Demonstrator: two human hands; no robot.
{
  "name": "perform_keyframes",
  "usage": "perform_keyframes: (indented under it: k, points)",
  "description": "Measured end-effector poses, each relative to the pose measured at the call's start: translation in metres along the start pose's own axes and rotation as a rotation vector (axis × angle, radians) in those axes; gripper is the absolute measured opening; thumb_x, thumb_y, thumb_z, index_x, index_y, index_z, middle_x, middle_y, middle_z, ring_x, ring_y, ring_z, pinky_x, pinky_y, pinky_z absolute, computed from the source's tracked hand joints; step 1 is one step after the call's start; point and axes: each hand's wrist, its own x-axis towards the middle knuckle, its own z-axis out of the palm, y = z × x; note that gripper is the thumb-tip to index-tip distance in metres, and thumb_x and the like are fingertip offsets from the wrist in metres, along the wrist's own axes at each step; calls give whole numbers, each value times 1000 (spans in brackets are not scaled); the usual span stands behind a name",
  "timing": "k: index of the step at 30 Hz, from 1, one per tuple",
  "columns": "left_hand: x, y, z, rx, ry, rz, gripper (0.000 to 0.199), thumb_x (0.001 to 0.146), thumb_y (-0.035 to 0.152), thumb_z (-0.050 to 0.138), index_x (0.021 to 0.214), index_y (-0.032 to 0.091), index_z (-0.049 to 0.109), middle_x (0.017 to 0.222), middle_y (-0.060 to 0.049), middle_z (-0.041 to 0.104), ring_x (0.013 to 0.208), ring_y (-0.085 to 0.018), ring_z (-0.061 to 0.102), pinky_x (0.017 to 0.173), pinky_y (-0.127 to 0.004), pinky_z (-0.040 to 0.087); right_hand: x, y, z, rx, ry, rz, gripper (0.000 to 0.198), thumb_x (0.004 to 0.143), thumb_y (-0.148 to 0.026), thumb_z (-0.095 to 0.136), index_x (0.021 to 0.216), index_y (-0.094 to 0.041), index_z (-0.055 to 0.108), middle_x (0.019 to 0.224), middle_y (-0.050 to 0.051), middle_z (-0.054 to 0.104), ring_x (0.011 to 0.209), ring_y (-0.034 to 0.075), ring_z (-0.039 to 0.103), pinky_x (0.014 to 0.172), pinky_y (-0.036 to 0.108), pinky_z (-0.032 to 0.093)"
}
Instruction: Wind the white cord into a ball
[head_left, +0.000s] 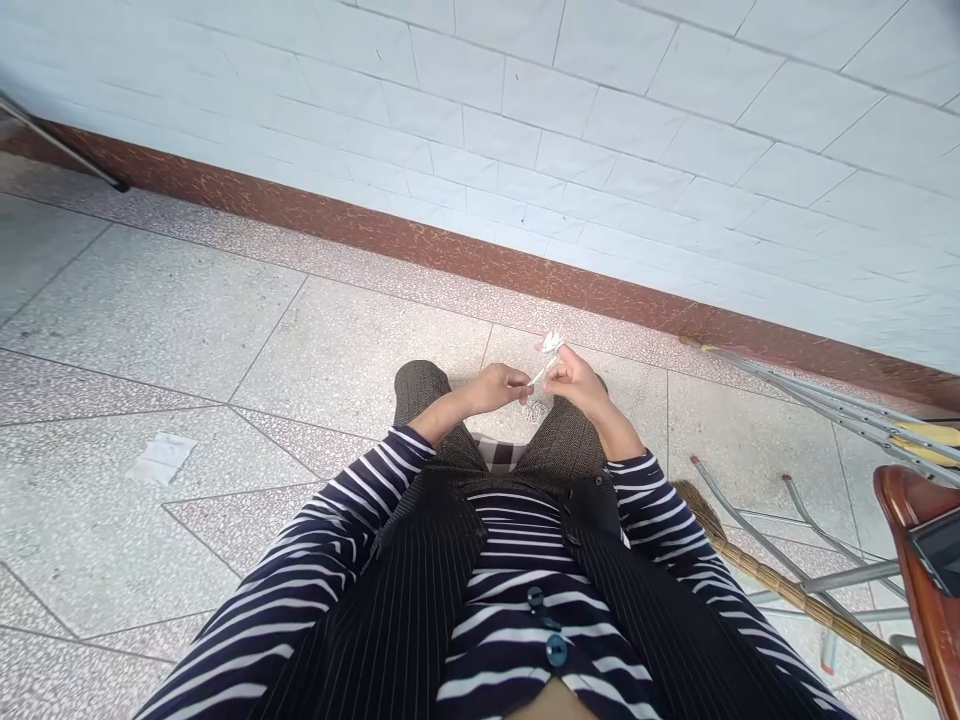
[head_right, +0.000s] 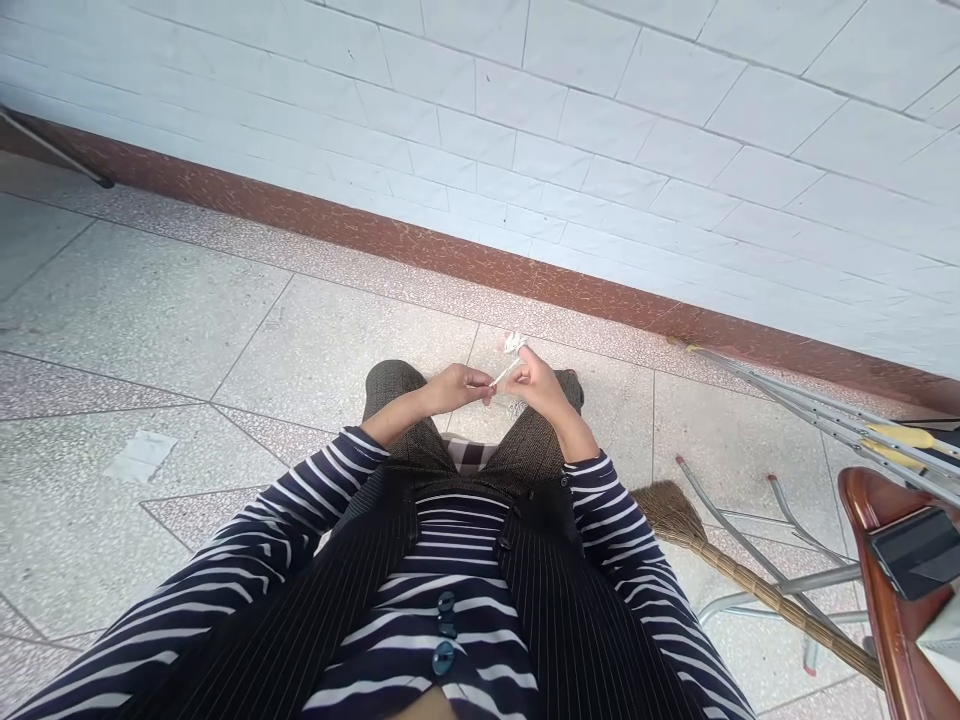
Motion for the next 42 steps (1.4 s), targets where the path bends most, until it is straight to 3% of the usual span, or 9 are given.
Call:
perform_keyframes:
  k: [3,7,14,19,23,29,34,38,42]
  points:
    - [-2,2,-16,130,89,-20,27,89,31,57,73,16,73,67,0,68,63,-13,58,65,-24,40,-3,10,3,-269,-32,99,63,76,-24,67,137,-23,51,71,-4,61,65,16,58,71,32,47]
    - [2,6,-32,315,184,78,18,87,27,61,79,20,75,74,-2,72,73,-18,64,73,-27,44,-13,13,15,-455,-105,118,47,75,-21,67,120,-20,56,65,-5,56,60,16,55,63,29,42]
    - [13,11,-19,230,190,184,20,91,25,56,87,19,74,86,-4,75,83,-19,67,81,-29,47,-28,-6,17,293,-236,38,46,75,-34,77,115,-19,61,102,4,62,68,11,54,65,28,48]
    - [13,6,-12,54,195,76,27,92,33,54,85,14,73,79,-1,72,73,-15,63,72,-25,45,-22,-37,3,440,-205,-137,54,76,-31,77,127,-23,60,117,7,61,65,10,51,67,31,52]
    - [8,13,-15,153,104,72,35,94,37,51,72,15,68,67,0,67,61,-12,56,64,-24,38,-2,-42,-5,185,2,-165,69,78,-30,73,142,-30,46,132,9,57,77,14,57,73,34,53]
    - [1,26,-31,395,196,144,23,90,30,57,75,19,71,70,-3,69,67,-16,60,68,-27,40,1,-2,7,-531,20,86,57,73,-20,70,128,-18,57,80,2,63,64,17,55,67,34,47]
    - [7,22,-41,338,243,163,21,90,29,58,78,20,73,75,-4,71,73,-18,63,72,-28,43,-23,0,17,97,-285,47,48,77,-31,73,122,-20,60,109,6,66,68,12,58,66,30,51]
    - [7,20,-28,188,203,93,29,93,32,53,76,16,71,71,-1,69,67,-14,60,68,-25,41,-25,-26,6,319,-170,-105,57,80,-31,75,134,-24,55,128,8,62,76,12,57,72,31,54]
    - [2,23,-13,142,82,101,31,94,33,52,77,15,71,72,-1,69,67,-13,60,68,-24,42,-11,-27,-3,87,-21,-122,66,81,-28,71,142,-29,47,136,8,58,74,12,56,70,32,52]
